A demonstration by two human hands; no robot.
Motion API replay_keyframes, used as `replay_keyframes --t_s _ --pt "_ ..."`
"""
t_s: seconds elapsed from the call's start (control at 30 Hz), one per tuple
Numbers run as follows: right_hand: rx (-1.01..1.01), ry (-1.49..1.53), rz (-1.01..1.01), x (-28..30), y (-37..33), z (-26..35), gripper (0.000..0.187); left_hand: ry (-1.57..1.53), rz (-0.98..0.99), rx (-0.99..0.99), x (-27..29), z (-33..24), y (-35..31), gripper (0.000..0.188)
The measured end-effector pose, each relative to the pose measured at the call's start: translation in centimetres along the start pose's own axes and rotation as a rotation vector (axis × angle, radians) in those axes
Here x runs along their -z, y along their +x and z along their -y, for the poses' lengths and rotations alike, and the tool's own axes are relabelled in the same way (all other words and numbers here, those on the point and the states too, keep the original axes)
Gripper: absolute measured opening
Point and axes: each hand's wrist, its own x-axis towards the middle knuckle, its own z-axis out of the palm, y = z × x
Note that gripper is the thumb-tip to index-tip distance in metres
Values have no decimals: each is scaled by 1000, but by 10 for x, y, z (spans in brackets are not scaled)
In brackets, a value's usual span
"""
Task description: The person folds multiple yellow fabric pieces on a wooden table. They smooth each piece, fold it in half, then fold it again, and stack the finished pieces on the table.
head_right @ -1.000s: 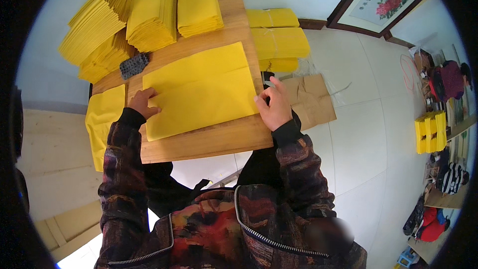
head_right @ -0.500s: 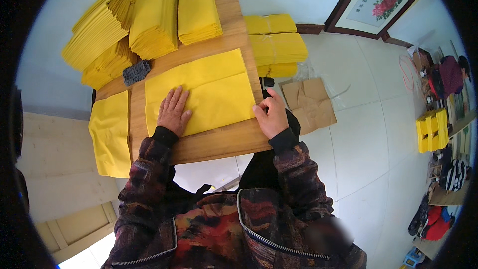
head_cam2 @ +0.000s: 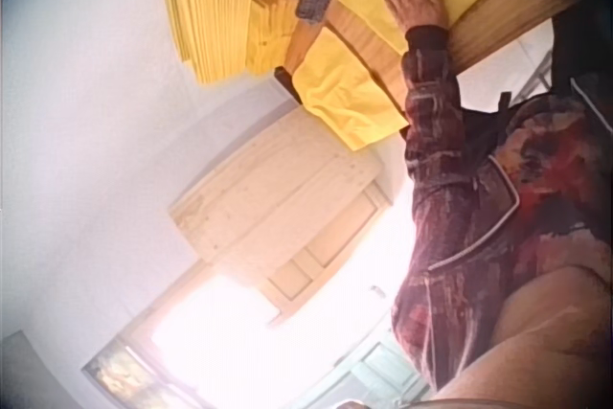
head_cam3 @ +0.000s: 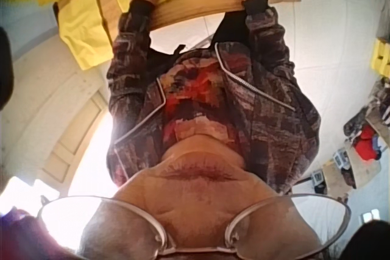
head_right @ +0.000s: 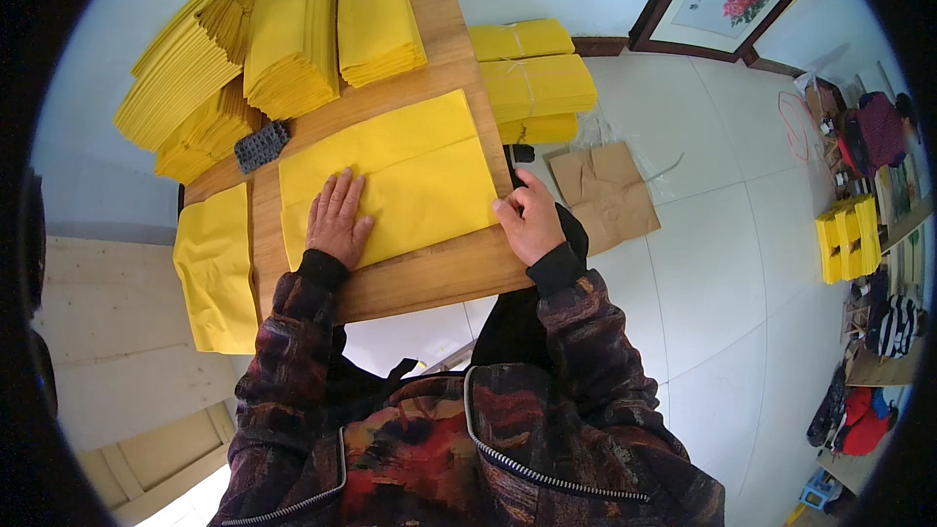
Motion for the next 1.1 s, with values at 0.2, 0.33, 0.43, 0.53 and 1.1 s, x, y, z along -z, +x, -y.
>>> replay_keyframes --t_s 0.2,0.33,0.43,0.53,1.1 --pt "14 -30 13 -1 1 -5 23 1 15 18 -1 1 1 62" --pt "4 -51 39 -1 1 -7 21 -13 29 14 1 0 1 62" --pt "-29 -66 75 0 1 -8 21 -19 46 1 6 -1 3 62" --pt "-10 -57 61 0 1 -10 20 -27 70 12 12 -2 6 63" --pt "-40 -113 -21 -7 1 -3 17 2 3 11 3 -4 5 68"
